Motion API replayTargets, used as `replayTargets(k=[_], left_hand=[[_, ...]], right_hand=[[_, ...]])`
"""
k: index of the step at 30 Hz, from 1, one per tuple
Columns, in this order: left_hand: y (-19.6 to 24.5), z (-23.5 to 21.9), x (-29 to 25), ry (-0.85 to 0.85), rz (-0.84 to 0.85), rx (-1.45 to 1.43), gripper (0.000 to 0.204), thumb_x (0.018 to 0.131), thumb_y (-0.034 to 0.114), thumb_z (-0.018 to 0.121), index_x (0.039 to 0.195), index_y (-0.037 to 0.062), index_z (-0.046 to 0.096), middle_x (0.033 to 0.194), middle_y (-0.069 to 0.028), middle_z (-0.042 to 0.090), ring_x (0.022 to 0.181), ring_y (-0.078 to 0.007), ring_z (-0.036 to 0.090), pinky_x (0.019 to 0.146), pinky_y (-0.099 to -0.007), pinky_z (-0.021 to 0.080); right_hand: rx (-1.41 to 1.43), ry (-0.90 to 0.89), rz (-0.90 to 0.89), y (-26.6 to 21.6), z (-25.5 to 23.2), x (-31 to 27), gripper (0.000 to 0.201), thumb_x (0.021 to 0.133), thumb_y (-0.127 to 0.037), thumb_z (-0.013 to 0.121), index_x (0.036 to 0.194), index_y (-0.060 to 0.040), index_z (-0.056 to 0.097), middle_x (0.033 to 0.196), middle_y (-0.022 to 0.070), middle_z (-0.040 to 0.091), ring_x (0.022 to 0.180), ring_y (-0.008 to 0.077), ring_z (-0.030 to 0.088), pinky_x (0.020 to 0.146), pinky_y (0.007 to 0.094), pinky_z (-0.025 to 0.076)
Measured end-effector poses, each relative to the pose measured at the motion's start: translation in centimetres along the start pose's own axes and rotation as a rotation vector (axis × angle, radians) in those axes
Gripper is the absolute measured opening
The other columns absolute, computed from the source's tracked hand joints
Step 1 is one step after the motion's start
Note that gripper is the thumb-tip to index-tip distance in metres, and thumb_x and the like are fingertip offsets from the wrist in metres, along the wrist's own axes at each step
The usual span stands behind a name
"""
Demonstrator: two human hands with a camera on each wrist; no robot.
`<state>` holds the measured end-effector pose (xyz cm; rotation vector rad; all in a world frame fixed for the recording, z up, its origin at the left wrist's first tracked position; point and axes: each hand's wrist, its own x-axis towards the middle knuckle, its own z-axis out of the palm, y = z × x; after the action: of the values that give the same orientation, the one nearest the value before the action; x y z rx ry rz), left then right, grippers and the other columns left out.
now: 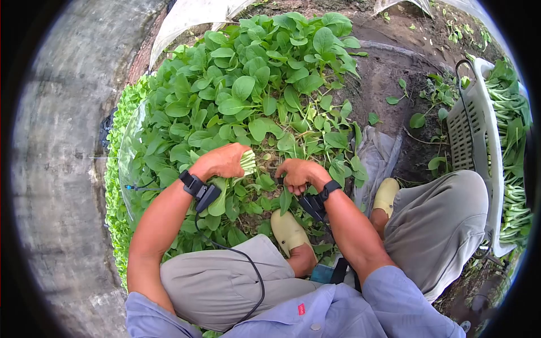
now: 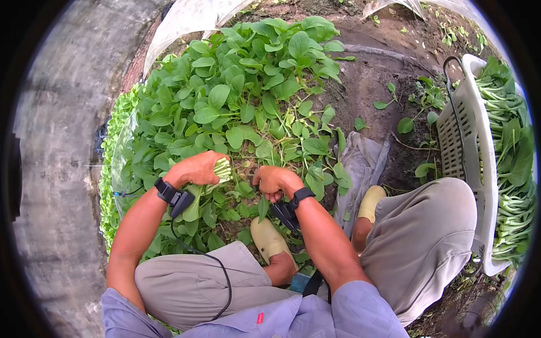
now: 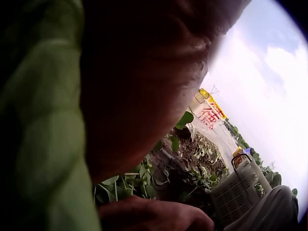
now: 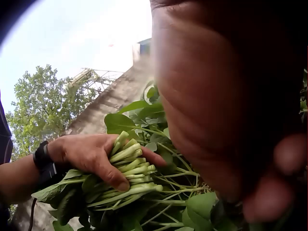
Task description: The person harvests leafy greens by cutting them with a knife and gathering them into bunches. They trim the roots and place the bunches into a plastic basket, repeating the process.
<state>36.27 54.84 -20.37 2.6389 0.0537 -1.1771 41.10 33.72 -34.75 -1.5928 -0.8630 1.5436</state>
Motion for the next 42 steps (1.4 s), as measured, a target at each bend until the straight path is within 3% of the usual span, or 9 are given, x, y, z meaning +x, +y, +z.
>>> replayTargets(k=[6,12,13,16,19,27,30,35,42], left_hand=[[-6.7,2.0,1.4,-0.005,-0.203,0.054,0.032,0.071,0.011,0.074,0.097,-0.0057,0.067,0.088,-0.024,0.072,0.08,-0.035,0.068,0.075,-0.0444,0.055],[-6.2,2.6,0.9,0.079,-0.229,0.032,0.033,0.067,0.013,0.075,0.092,-0.0072,0.066,0.086,-0.0276,0.07,0.074,-0.0365,0.066,0.072,-0.0455,0.055],[-6.5,2.9,1.0,0.086,-0.19,0.026,0.032,0.068,0.014,0.075,0.085,-0.01,0.064,0.082,-0.0293,0.068,0.071,-0.0372,0.067,0.068,-0.0459,0.054],[-6.9,3.3,1.1,0.095,-0.165,0.001,0.032,0.068,0.015,0.074,0.077,-0.0128,0.061,0.074,-0.0302,0.065,0.066,-0.0371,0.066,0.064,-0.046,0.054],[-7.3,3.5,0.8,0.078,-0.188,0.016,0.032,0.067,0.016,0.075,0.075,-0.0121,0.061,0.074,-0.0286,0.066,0.066,-0.0347,0.066,0.064,-0.0449,0.054],[-5.4,2.0,0.2,-0.086,-0.285,0.042,0.036,0.069,0.015,0.077,0.09,-0.012,0.068,0.087,-0.0284,0.072,0.08,-0.038,0.071,0.07,-0.0437,0.057],[-8.3,4.8,1.1,0.051,-0.147,0.133,0.025,0.069,0.01,0.074,0.084,-0.0089,0.067,0.086,-0.0274,0.071,0.081,-0.0415,0.071,0.072,-0.046,0.058],[-5.2,3.6,0.2,-0.138,-0.384,0.321,0.026,0.074,0.008,0.069,0.094,-0.0091,0.073,0.101,-0.031,0.072,0.099,-0.0428,0.072,0.085,-0.0449,0.059],[-6.8,2.1,-0.1,-0.183,-0.295,0.273,0.028,0.069,0.009,0.073,0.093,-0.0067,0.071,0.095,-0.0248,0.074,0.087,-0.0383,0.073,0.078,-0.0434,0.059]], right_hand=[[0.245,0.16,-0.218,-0.4,-0.8,0.7,0.051,0.092,0.002,0.053,0.143,0.0029,0.054,0.079,0.0103,0.071,0.057,0.0171,0.068,0.048,0.031,0.056],[0.112,0.478,-0.302,-1.7,3.0,3.9,0.048,0.091,0.002,0.051,0.139,0.0037,0.057,0.076,0.0124,0.07,0.056,0.0199,0.069,0.055,0.036,0.058],[0.07,0.493,-0.266,-2.4,3.3,3.7,0.045,0.09,0.006,0.051,0.134,0.0056,0.061,0.094,0.0296,0.073,0.061,0.0299,0.073,0.071,0.0437,0.061],[-0.182,0.587,-0.384,-0.4,4.4,6.1,0.046,0.089,0.006,0.051,0.134,0.004,0.062,0.089,0.024,0.075,0.06,0.027,0.073,0.065,0.0415,0.06],[-0.08,0.142,-0.03,-2.3,1.5,3.1,0.048,0.089,0.005,0.053,0.136,0.0007,0.061,0.075,0.0135,0.07,0.061,0.0192,0.071,0.055,0.0348,0.058],[0.141,0.364,-0.21,-1.9,3.4,4.9,0.047,0.092,0.005,0.052,0.139,0.0023,0.057,0.079,0.0134,0.072,0.059,0.0198,0.072,0.055,0.035,0.059],[0.072,0.462,-0.26,-1.5,4.8,6.6,0.046,0.092,0.005,0.052,0.137,0.0034,0.059,0.08,0.0162,0.072,0.058,0.021,0.071,0.057,0.0364,0.06],[0.138,0.492,-0.282,-2.0,6.0,7.7,0.044,0.092,0.004,0.052,0.136,0.0047,0.059,0.079,0.0184,0.073,0.057,0.0212,0.071,0.055,0.0374,0.059],[0.075,0.038,-0.038,-1.5,1.3,4.5,0.046,0.092,0.004,0.057,0.138,0.0032,0.059,0.082,0.0117,0.074,0.06,0.0189,0.071,0.054,0.0301,0.059]])
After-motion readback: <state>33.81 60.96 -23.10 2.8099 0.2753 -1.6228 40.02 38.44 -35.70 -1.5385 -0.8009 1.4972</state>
